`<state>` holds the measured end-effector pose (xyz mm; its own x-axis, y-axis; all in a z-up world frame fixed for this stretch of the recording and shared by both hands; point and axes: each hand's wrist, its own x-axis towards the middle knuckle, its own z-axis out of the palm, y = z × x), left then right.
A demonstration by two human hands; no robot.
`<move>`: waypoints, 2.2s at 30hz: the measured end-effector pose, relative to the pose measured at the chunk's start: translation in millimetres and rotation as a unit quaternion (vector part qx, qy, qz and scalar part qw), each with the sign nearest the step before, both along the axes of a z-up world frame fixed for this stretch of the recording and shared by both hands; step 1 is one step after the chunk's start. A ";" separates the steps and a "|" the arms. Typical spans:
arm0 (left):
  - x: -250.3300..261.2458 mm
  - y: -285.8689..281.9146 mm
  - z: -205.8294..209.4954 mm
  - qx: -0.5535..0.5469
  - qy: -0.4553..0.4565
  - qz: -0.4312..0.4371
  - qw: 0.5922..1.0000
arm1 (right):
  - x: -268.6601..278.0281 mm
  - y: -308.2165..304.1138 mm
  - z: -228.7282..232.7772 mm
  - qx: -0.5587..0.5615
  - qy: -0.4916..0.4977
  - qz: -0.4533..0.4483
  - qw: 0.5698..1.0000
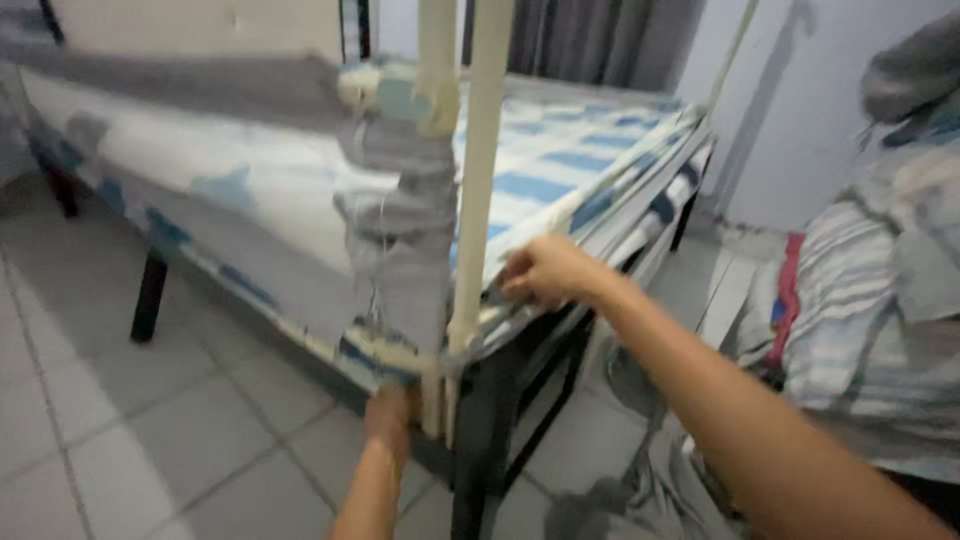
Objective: The person assembles a safety rail onto a bed frame by aligning the metal bars, pulling a fabric cover over the frame, and securing the assembly to the side of the bed.
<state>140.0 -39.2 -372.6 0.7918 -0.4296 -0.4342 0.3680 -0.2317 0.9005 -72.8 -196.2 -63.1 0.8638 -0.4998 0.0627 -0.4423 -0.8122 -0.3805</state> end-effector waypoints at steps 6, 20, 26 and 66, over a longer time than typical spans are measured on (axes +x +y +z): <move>-7.6 10.9 60.1 0.160 -0.157 -0.107 0.969 | -43.8 -43.1 -70.9 0.182 -0.212 -0.235 0.931; -107.7 -15.0 224.3 -0.115 -0.854 -0.212 0.461 | -15.9 -2.4 -92.3 -0.092 -0.382 -0.206 0.896; -119.9 -70.8 274.3 0.126 -0.878 -0.223 0.405 | -27.3 0.5 -48.7 -0.260 -0.272 -0.092 0.922; -106.1 -113.0 329.6 0.344 -0.522 -0.506 0.595 | 69.3 -133.1 -79.0 -0.196 0.043 -0.062 0.978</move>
<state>33.9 -152.2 -43.0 0.2711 -0.9207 -0.2807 -0.9492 -0.3041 0.0805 -3.4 -329.4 -142.0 0.8087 -0.5530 0.2006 -0.5630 -0.8264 -0.0087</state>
